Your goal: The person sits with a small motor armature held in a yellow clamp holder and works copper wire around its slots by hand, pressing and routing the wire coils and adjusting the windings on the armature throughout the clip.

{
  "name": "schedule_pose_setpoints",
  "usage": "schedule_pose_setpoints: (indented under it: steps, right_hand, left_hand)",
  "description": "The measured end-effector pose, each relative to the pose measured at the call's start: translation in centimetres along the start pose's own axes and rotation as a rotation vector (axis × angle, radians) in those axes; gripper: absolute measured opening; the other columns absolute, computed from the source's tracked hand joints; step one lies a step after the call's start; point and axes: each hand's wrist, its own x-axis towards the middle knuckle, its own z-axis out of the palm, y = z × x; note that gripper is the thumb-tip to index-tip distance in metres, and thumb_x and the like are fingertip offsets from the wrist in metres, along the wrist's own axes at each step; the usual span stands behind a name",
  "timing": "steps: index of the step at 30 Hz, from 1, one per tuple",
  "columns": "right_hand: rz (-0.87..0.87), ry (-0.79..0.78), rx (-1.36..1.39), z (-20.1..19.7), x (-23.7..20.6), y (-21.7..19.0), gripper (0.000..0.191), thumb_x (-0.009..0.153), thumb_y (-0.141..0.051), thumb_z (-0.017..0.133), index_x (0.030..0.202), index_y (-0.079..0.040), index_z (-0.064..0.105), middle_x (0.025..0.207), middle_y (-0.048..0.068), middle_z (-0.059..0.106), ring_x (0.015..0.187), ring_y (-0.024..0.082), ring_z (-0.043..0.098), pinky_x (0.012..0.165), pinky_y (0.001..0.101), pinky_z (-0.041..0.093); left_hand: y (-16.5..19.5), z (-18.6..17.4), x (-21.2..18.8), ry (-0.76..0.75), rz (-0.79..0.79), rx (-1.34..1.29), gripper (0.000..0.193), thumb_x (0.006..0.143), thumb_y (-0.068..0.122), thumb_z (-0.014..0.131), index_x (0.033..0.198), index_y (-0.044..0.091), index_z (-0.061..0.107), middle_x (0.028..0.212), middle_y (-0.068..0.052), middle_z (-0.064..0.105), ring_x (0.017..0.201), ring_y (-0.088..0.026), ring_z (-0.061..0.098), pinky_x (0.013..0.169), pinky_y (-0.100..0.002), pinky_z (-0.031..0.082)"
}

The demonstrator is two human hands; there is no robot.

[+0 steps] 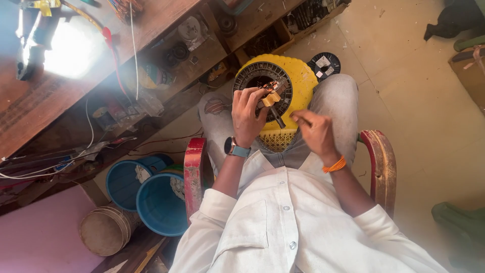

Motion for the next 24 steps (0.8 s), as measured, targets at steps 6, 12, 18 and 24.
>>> schedule_pose_setpoints:
  steps: [6, 12, 18, 24]
  right_hand:
    - [-0.351, 0.035, -0.167, -5.1, 4.4, -5.2, 0.007, 0.097, -0.003, 0.069, 0.102, 0.001, 0.073, 0.092, 0.015, 0.074, 0.079, 0.029, 0.073, 0.067, 0.0342, 0.056]
    - [-0.652, -0.053, -0.284, -6.8, 9.3, -8.2, 0.008, 0.097, -0.013, 0.074, 0.097, -0.005, 0.073, 0.092, 0.009, 0.075, 0.076, 0.027, 0.071, 0.067, 0.0362, 0.054]
    - [-0.770, -0.200, -0.280, -6.0, 12.6, -8.9, 0.012, 0.096, -0.017, 0.074, 0.095, -0.005, 0.072, 0.092, 0.009, 0.074, 0.081, 0.029, 0.071, 0.070, 0.0349, 0.055]
    - [-0.805, -0.299, -0.396, -2.5, 17.3, -8.4, 0.016, 0.095, -0.023, 0.076, 0.092, -0.009, 0.070, 0.079, 0.008, 0.071, 0.072, 0.028, 0.070, 0.065, 0.0381, 0.054]
  left_hand:
    - [-0.1, 1.3, -0.4, 0.113, 0.049, 0.024, 0.047, 0.074, -0.007, 0.071, 0.118, 0.008, 0.064, 0.116, -0.008, 0.063, 0.106, -0.030, 0.056, 0.093, -0.042, 0.050]
    - [-0.5, 1.9, -0.7, 0.125, 0.070, 0.028, 0.050, 0.074, -0.007, 0.069, 0.121, 0.007, 0.063, 0.117, -0.009, 0.062, 0.105, -0.031, 0.056, 0.092, -0.043, 0.050]
    - [-0.5, 2.1, -0.4, 0.148, 0.064, 0.035, 0.050, 0.073, -0.007, 0.069, 0.120, 0.008, 0.064, 0.116, -0.007, 0.062, 0.103, -0.030, 0.056, 0.092, -0.042, 0.050]
    - [0.1, 1.1, -0.1, 0.085, 0.020, 0.032, 0.047, 0.074, -0.003, 0.074, 0.118, 0.007, 0.065, 0.117, -0.008, 0.064, 0.104, -0.031, 0.058, 0.093, -0.042, 0.052]
